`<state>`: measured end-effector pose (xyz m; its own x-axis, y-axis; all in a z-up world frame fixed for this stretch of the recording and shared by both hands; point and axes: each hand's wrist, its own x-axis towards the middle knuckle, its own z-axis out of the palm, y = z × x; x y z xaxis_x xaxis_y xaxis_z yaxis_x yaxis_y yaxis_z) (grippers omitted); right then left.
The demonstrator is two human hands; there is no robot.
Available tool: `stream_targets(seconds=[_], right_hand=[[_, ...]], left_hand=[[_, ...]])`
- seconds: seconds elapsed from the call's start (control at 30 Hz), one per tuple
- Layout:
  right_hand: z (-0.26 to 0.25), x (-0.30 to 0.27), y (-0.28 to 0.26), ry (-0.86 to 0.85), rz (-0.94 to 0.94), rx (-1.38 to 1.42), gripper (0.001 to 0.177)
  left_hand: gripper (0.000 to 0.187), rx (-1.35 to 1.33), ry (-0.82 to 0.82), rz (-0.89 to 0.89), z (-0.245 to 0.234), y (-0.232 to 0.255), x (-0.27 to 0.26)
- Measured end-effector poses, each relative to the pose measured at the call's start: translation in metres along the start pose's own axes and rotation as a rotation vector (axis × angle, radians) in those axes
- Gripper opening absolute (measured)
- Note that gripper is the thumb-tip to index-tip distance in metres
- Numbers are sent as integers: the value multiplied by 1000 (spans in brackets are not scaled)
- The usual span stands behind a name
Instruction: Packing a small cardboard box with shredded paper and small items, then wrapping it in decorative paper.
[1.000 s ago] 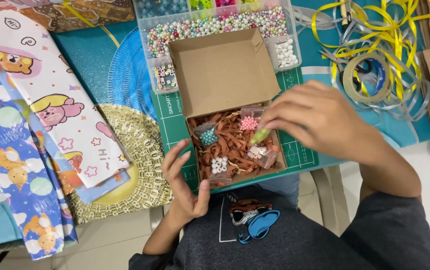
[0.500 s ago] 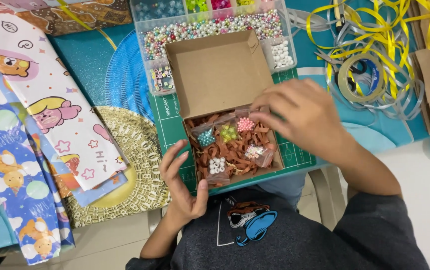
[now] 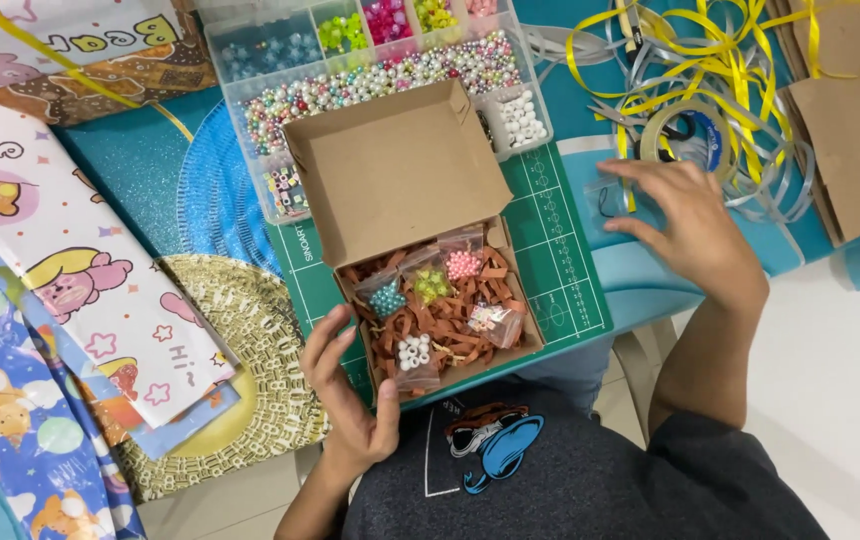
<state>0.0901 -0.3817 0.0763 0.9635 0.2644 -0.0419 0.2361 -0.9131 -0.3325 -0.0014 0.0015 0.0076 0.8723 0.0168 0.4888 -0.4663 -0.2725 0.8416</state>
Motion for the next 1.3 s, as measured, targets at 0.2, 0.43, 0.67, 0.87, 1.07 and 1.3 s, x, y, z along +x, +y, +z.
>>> stream_targets(seconds=[0.2,0.43,0.67,0.87,1.07,1.3], right_hand=[[-1,12,16,-11,-46,11,60],[3,17,16,-36,-17,31,57],[-11,-5,-40,232,-230,383,8],[13,13,-131,67,-636,480,12],[27,27,-165,117,-622,282,7],[13,13,-150,-12,-549,306,37]], left_hand=[[45,-76,49,-38,0,3,3],[44,-55,109,-33,4,0,1],[42,-70,113,-26,2,1,3],[41,-81,76,-34,0,4,4],[46,-97,41,39,0,-6,4],[48,-110,-7,13,-1,-8,3]])
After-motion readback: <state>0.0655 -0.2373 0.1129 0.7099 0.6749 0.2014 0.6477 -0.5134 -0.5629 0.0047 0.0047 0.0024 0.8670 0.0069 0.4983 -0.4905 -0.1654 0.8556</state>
